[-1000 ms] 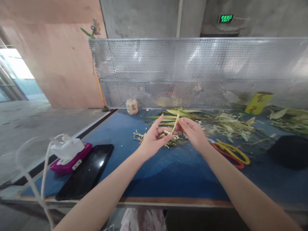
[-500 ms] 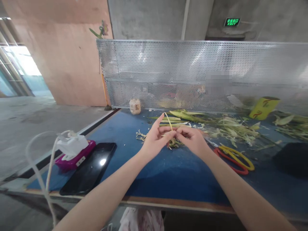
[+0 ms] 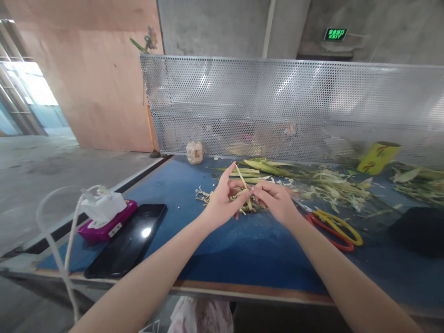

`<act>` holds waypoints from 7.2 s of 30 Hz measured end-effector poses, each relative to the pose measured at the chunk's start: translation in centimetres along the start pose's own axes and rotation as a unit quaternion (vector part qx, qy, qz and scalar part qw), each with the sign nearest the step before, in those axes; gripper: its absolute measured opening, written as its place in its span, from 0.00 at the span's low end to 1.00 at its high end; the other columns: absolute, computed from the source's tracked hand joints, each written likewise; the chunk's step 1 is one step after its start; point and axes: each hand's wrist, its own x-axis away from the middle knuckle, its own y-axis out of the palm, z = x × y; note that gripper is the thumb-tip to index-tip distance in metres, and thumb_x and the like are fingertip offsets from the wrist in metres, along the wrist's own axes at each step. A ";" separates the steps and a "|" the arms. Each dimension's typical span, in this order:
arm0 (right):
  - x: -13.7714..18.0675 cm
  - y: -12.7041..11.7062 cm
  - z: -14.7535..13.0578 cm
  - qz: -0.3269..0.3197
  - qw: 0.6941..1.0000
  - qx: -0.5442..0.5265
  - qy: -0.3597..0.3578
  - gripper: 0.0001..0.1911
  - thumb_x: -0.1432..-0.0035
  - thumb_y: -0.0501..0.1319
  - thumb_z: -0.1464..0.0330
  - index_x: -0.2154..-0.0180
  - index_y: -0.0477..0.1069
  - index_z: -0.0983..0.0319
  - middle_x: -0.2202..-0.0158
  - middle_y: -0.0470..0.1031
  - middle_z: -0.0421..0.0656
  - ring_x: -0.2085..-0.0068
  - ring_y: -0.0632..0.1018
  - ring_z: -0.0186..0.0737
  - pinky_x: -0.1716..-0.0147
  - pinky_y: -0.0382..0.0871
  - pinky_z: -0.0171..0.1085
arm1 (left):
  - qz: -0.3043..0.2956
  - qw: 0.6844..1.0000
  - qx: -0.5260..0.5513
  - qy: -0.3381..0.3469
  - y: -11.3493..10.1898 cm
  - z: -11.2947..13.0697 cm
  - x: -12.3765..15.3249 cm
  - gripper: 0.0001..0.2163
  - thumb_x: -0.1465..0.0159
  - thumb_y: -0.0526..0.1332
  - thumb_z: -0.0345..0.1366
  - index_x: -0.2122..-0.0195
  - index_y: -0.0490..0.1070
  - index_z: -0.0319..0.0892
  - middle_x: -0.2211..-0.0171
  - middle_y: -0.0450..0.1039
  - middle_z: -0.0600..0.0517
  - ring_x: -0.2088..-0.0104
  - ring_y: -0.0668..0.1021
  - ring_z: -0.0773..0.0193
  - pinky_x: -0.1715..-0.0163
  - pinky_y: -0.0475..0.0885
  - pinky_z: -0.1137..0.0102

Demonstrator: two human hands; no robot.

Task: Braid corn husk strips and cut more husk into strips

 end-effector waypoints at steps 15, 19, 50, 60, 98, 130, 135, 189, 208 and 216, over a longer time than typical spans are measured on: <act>0.2 0.1 1.6 0.041 0.995 -0.080 -0.042 0.16 0.49 0.56 0.68 0.85 0.57 0.62 0.85 0.55 0.34 0.81 0.57 0.28 0.80 0.50 0.32 | -0.011 1.000 0.016 0.022 0.1 0.3 -0.1 0.39 0.44 0.60 0.33 0.39 0.33 0.49 0.70 0.64 0.55 0.78 0.66 0.74 0.87 0.69 0.80; 0.3 0.1 1.9 0.053 0.993 -0.085 -0.057 0.16 0.49 0.56 0.69 0.85 0.57 0.62 0.85 0.55 0.34 0.81 0.57 0.28 0.80 0.50 0.33 | -0.006 0.999 0.026 0.020 0.1 0.3 -0.2 0.38 0.44 0.61 0.32 0.39 0.36 0.48 0.71 0.64 0.56 0.80 0.68 0.74 0.85 0.71 0.77; -0.5 -0.6 2.2 -0.064 0.995 0.058 0.051 0.12 0.51 0.59 0.60 0.69 0.65 0.62 0.76 0.72 0.39 0.76 0.71 0.34 0.77 0.61 0.32 | -0.001 0.996 -0.014 -0.083 -0.3 -1.0 -0.4 0.45 0.44 0.58 0.28 0.40 0.18 0.47 0.48 0.64 0.37 0.72 0.75 0.66 0.77 0.74 0.69; -0.7 0.0 2.3 -0.046 0.994 0.016 0.096 0.14 0.52 0.59 0.58 0.67 0.63 0.61 0.85 0.64 0.33 0.84 0.63 0.29 0.83 0.54 0.30 | -0.014 0.996 -0.053 -0.072 -0.8 -1.5 -0.2 0.41 0.47 0.61 0.31 0.39 0.34 0.35 0.78 0.68 0.58 0.79 0.72 0.69 0.74 0.69 0.69; -0.5 0.3 1.9 -0.058 0.966 -0.162 0.192 0.22 0.52 0.54 0.48 0.73 0.63 0.63 0.90 0.57 0.32 0.88 0.52 0.24 0.89 0.44 0.27 | -0.012 0.961 -0.275 0.015 -0.1 -0.1 0.6 0.37 0.40 0.53 0.40 0.38 0.26 0.38 0.77 0.68 0.55 0.81 0.65 0.69 0.79 0.60 0.71; -0.4 -0.4 1.7 -0.079 0.984 -0.135 0.085 0.17 0.50 0.57 0.54 0.74 0.65 0.63 0.89 0.59 0.33 0.87 0.56 0.25 0.87 0.48 0.29 | -0.015 0.999 -0.031 0.019 0.1 -0.1 0.3 0.34 0.38 0.52 0.36 0.38 0.27 0.43 0.84 0.61 0.59 0.81 0.63 0.70 0.78 0.61 0.71; -0.6 -0.5 1.6 0.004 0.992 -0.090 0.085 0.16 0.54 0.61 0.56 0.73 0.71 0.64 0.88 0.51 0.32 0.85 0.53 0.25 0.85 0.45 0.30 | 0.041 0.995 -0.086 0.037 0.0 -0.8 0.2 0.34 0.39 0.53 0.39 0.38 0.32 0.42 0.76 0.64 0.56 0.76 0.66 0.68 0.72 0.64 0.69; -0.2 0.9 0.9 -0.020 0.982 -0.126 0.136 0.22 0.55 0.59 0.51 0.83 0.58 0.61 0.91 0.53 0.31 0.88 0.54 0.24 0.87 0.47 0.30 | 0.076 0.996 0.045 -0.007 0.3 -0.9 -0.4 0.34 0.43 0.59 0.32 0.39 0.40 0.38 0.68 0.71 0.51 0.66 0.73 0.67 0.64 0.66 0.69; 0.4 0.8 1.6 0.042 0.995 -0.084 0.017 0.19 0.51 0.56 0.66 0.90 0.56 0.61 0.93 0.54 0.33 0.90 0.55 0.25 0.88 0.46 0.31 | 0.019 0.998 -0.050 0.041 0.6 -0.8 0.2 0.21 0.39 0.53 0.32 0.46 0.47 0.41 0.68 0.66 0.52 0.68 0.70 0.66 0.65 0.66 0.68; 0.4 0.4 1.2 0.032 0.997 -0.070 0.009 0.19 0.52 0.56 0.67 0.90 0.55 0.60 0.93 0.54 0.34 0.89 0.55 0.26 0.87 0.46 0.31 | 0.003 0.999 -0.014 0.033 0.5 -1.1 0.3 0.21 0.40 0.55 0.34 0.48 0.49 0.43 0.68 0.65 0.53 0.67 0.72 0.65 0.64 0.68 0.67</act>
